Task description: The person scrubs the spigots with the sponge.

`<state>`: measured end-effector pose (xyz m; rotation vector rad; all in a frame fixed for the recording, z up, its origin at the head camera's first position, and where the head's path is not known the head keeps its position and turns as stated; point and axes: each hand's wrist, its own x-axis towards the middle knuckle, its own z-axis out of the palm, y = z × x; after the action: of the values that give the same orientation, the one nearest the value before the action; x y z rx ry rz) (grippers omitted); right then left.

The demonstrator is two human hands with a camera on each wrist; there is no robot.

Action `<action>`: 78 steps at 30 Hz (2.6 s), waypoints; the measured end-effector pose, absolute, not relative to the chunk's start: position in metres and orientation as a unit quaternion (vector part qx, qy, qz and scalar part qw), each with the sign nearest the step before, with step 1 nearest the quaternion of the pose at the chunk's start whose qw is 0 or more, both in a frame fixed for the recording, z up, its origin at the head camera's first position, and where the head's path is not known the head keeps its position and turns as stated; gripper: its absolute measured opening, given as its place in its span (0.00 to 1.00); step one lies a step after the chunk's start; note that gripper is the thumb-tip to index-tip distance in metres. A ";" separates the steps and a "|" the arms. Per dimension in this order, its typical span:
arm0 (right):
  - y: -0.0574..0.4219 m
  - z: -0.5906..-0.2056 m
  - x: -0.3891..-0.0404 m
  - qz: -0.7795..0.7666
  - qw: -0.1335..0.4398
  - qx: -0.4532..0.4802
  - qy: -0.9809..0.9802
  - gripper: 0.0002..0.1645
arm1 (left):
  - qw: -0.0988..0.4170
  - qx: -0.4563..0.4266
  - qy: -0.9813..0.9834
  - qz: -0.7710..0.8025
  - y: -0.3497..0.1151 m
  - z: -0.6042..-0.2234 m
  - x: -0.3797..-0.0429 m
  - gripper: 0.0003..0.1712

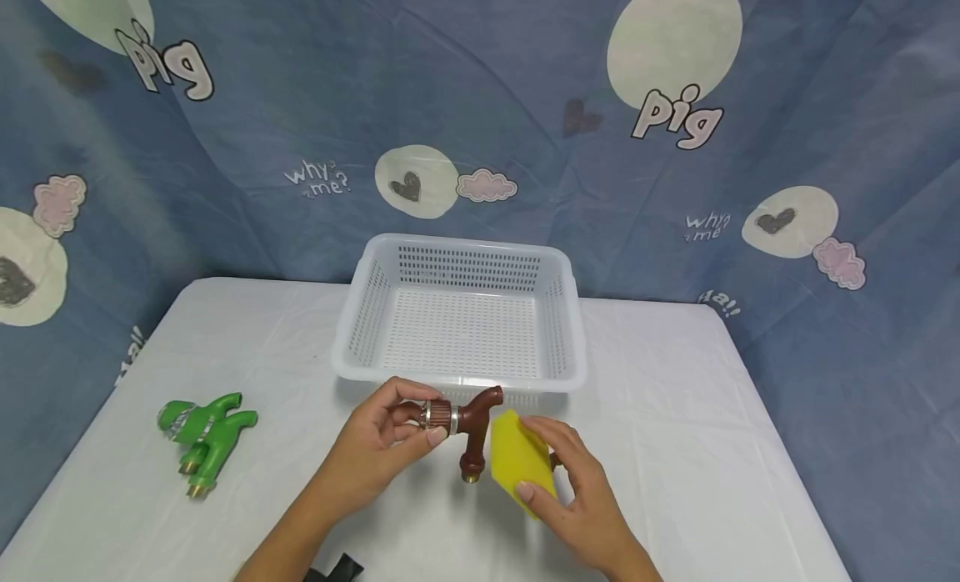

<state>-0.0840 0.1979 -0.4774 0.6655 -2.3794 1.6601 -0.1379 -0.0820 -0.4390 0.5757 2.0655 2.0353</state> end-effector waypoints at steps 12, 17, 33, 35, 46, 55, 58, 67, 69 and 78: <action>0.193 -0.480 -0.079 0.572 0.036 0.259 -0.777 0.35 | 0.076 0.206 0.706 0.673 -0.081 -0.434 -0.137 0.22; 0.201 -0.479 -0.081 0.565 0.023 0.280 -0.776 0.35 | 0.077 0.201 0.706 0.675 -0.082 -0.433 -0.137 0.22; 0.195 -0.475 -0.078 0.638 0.011 0.259 -0.725 0.35 | 0.121 0.217 0.686 0.684 -0.078 -0.434 -0.134 0.22; 0.196 -0.473 -0.077 0.652 0.011 0.252 -0.715 0.34 | 0.126 0.225 0.689 0.677 -0.078 -0.434 -0.135 0.22; 0.195 -0.463 -0.073 0.719 -0.018 0.226 -0.657 0.29 | 0.152 0.227 0.701 0.659 -0.077 -0.437 -0.136 0.24; 0.198 -0.457 -0.074 0.723 0.003 0.192 -0.664 0.29 | 0.149 0.237 0.714 0.642 -0.075 -0.442 -0.136 0.24; 0.196 -0.458 -0.075 0.728 0.005 0.203 -0.655 0.28 | 0.151 0.249 0.705 0.647 -0.075 -0.444 -0.136 0.25; 0.201 -0.466 -0.074 0.735 -0.040 0.264 -0.623 0.28 | 0.150 0.268 0.686 0.660 -0.080 -0.440 -0.137 0.25; 0.205 -0.468 -0.072 0.733 -0.079 0.250 -0.628 0.27 | 0.144 0.268 0.681 0.666 -0.082 -0.437 -0.138 0.25; 0.232 -0.470 -0.066 0.688 -0.049 0.182 -0.701 0.26 | 0.187 0.313 0.652 0.665 -0.068 -0.437 -0.137 0.25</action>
<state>-0.0663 0.2320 -0.4704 0.5897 -2.2730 2.2313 -0.1374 -0.0681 -0.4374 0.8804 1.8346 1.8722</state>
